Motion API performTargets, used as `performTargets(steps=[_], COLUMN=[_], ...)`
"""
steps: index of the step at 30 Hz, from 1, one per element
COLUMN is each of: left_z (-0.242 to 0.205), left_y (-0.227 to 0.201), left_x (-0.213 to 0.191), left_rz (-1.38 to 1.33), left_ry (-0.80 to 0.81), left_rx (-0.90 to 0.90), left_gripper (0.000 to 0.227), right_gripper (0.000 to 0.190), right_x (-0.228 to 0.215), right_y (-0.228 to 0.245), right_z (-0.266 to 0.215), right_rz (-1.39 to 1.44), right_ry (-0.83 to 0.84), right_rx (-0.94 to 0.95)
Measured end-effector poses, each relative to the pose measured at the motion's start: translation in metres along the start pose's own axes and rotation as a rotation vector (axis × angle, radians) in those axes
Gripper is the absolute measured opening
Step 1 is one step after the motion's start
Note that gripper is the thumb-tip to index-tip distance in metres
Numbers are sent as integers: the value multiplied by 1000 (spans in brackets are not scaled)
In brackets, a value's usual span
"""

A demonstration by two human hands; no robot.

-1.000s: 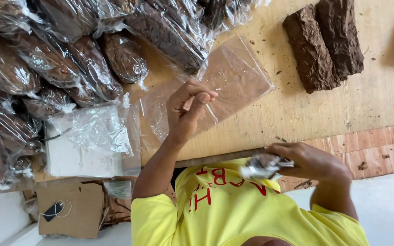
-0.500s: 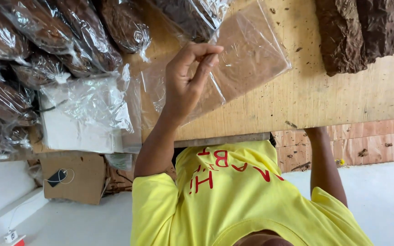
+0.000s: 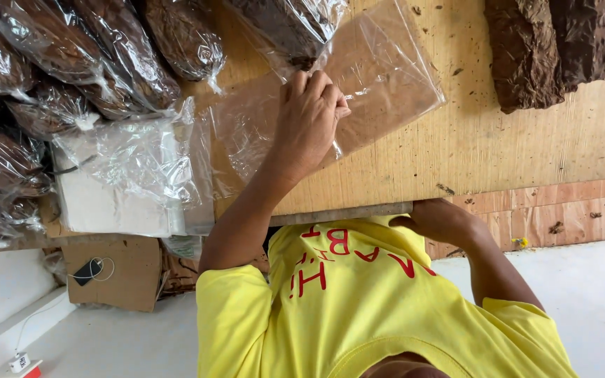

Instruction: The person is bagging dried brown leaves by picking up bundles of the material, sliding them into clear plastic bags, and knotting the plastic bags closed by hand.

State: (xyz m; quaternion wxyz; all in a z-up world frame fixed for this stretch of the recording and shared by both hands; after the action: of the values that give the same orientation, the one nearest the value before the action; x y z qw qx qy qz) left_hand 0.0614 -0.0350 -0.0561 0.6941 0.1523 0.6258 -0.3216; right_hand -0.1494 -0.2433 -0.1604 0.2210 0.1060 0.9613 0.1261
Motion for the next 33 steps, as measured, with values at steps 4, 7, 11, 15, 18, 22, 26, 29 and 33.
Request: performTargets(steps=[4,7,11,15,18,22,26,29,33], left_z=[1,-1,-2,-1,-2,-4,1,6,-7], left_y=[3,2,13,12,11,10,22,16,46], left_x=[1,8,27,9,1,6,15,-37,-32], left_rz=[-121,3,77,-134,-206,106,-105,-1003,-1703], left_ry=[-11,44,131,80,83,58,191,-149,-313], left_rx=[-33,-39,-69,-88,-76,-87,-170,-237,-201], left_gripper=[25,45,50,29,26,56,40,8,9], right_gripper=[50,44,33,39,34,18,6,7,9], right_x=[-16,-27,-38,-70,-112,-136,-158,-171,-180], right_y=[20,29,45,58,73,70,86,87,102], right_z=[-24,-40,-66,-82,-92,-82,-75,-65,-64], right_rz=[-157,-133,-81,78,323,588,844,1082,1308], right_ry=[44,142,269,222,-321,-618,-847,-906,-1105], right_rx=[-228,-246,-373,-593,-948,-1077,-1022,-1067,-969])
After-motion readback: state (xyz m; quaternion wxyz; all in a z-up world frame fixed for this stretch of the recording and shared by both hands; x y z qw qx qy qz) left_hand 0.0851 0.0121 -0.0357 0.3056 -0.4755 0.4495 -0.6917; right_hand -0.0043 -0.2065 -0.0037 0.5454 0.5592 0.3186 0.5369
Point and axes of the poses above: each hand's wrist, its own z-axis towards the middle knuckle, its own x-axis out of the palm, y = z × x, the point moved 5 cm from there along z, towards the middle knuckle, and after that the axes turned 1 degree about -x, right-handed, at the moved point
